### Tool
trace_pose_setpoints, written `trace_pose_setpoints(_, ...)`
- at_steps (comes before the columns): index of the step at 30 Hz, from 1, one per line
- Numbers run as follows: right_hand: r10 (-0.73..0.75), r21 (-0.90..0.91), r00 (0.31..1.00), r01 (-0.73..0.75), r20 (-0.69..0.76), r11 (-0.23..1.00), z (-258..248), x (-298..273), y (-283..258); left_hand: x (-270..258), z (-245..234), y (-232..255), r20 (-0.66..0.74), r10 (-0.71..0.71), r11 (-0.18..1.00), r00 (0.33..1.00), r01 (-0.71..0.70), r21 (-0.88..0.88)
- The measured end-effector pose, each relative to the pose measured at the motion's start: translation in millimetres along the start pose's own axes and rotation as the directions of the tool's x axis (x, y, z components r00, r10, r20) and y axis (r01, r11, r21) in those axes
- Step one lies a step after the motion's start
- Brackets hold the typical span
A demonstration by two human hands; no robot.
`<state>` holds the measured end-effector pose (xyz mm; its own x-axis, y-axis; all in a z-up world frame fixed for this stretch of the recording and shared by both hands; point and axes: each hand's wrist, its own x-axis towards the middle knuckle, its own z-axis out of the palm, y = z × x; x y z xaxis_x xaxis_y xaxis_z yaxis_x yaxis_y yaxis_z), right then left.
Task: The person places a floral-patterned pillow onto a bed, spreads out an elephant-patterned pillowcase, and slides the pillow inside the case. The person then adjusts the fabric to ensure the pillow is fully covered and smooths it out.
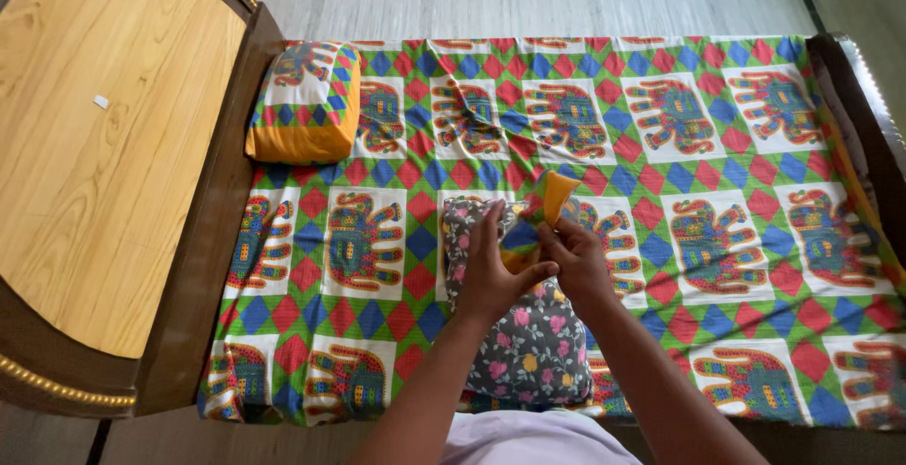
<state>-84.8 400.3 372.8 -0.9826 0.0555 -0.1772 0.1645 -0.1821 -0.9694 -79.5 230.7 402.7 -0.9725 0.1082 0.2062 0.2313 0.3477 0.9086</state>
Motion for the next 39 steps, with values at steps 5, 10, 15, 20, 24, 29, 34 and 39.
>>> trace_pose_setpoints(5,-0.079,-0.123,0.992,0.066,-0.103,0.990,-1,-8,-49,2,-8,21,0.192,0.046,0.993,0.980,-0.066,0.102)
trace_pose_setpoints(10,-0.090,-0.225,0.976,0.043,-0.201,0.973,3,-19,-87,-1,-6,24,0.093,0.068,0.991,0.993,-0.078,0.106)
trace_pose_setpoints(15,-0.160,-0.193,0.963,0.118,-0.218,0.974,-7,-19,-75,-5,-6,36,0.082,0.040,0.999,0.996,-0.043,0.030)
trace_pose_setpoints(20,-0.139,-0.068,0.988,0.143,0.064,0.987,-14,-17,-63,-5,-13,38,0.079,-0.057,0.998,0.995,0.059,-0.027)
trace_pose_setpoints(24,-0.039,-0.197,0.989,0.067,0.142,0.978,-10,-28,-65,-3,-18,31,0.051,-0.011,0.929,0.999,0.029,-0.369)
trace_pose_setpoints(29,0.042,-0.404,0.991,0.014,0.129,0.915,-11,-35,-70,8,-20,17,0.045,-0.032,0.682,0.998,0.055,-0.729)
trace_pose_setpoints(34,-0.008,-0.714,1.000,0.027,0.029,0.700,-33,-43,-94,21,-44,3,-0.177,-0.290,0.827,0.940,0.153,-0.541)
trace_pose_setpoints(39,-0.161,-0.995,0.982,0.098,0.095,0.011,-65,-39,-120,38,-89,23,-0.149,0.125,0.992,0.981,-0.127,-0.005)
